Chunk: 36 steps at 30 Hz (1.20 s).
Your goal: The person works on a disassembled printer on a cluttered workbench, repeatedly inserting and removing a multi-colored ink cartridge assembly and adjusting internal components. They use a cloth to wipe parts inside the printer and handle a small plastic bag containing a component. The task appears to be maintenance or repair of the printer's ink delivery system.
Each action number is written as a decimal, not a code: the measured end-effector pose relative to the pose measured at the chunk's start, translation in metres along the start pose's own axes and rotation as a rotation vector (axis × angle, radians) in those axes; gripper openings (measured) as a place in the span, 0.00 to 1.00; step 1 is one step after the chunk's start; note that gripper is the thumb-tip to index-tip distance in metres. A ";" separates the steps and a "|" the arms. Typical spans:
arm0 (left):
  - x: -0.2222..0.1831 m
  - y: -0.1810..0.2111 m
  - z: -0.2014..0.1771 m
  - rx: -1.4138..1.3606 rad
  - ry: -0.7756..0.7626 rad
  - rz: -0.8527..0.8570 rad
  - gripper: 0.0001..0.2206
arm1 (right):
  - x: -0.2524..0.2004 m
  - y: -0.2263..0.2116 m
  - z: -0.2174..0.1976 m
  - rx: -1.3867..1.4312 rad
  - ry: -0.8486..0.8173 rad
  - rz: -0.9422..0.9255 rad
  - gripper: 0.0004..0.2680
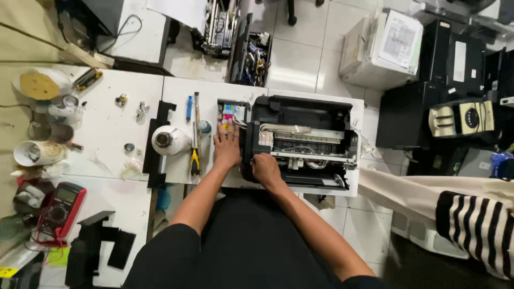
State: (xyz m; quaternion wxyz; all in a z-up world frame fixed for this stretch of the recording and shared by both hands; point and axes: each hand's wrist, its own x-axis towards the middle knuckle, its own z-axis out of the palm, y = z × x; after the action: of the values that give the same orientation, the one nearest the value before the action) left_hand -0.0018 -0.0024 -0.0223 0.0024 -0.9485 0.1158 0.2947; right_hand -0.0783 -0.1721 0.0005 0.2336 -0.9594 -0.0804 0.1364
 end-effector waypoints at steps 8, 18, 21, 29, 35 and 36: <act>0.008 0.001 0.008 -0.035 0.020 -0.017 0.62 | 0.058 0.022 -0.085 0.354 0.293 0.144 0.05; -0.002 0.004 -0.005 -0.059 0.022 -0.010 0.66 | 0.136 0.060 -0.048 -0.099 0.316 -0.117 0.04; -0.005 0.004 -0.012 -0.043 0.039 -0.011 0.65 | 0.154 0.036 -0.044 -0.039 0.308 -0.171 0.04; -0.003 0.003 0.000 -0.076 0.034 0.001 0.64 | 0.177 0.084 -0.062 -0.122 0.358 -0.084 0.02; -0.012 0.005 -0.022 -0.083 0.006 -0.004 0.63 | 0.182 0.046 -0.068 -0.324 0.256 -0.232 0.03; -0.011 0.004 -0.027 -0.087 0.016 -0.002 0.64 | 0.185 0.035 -0.073 -0.350 0.209 -0.303 0.03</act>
State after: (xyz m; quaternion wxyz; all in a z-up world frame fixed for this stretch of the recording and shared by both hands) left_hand 0.0033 -0.0054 0.0063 -0.0395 -0.9501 0.1018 0.2921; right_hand 0.1224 -0.1933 0.0050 0.0886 -0.9710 -0.2213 -0.0161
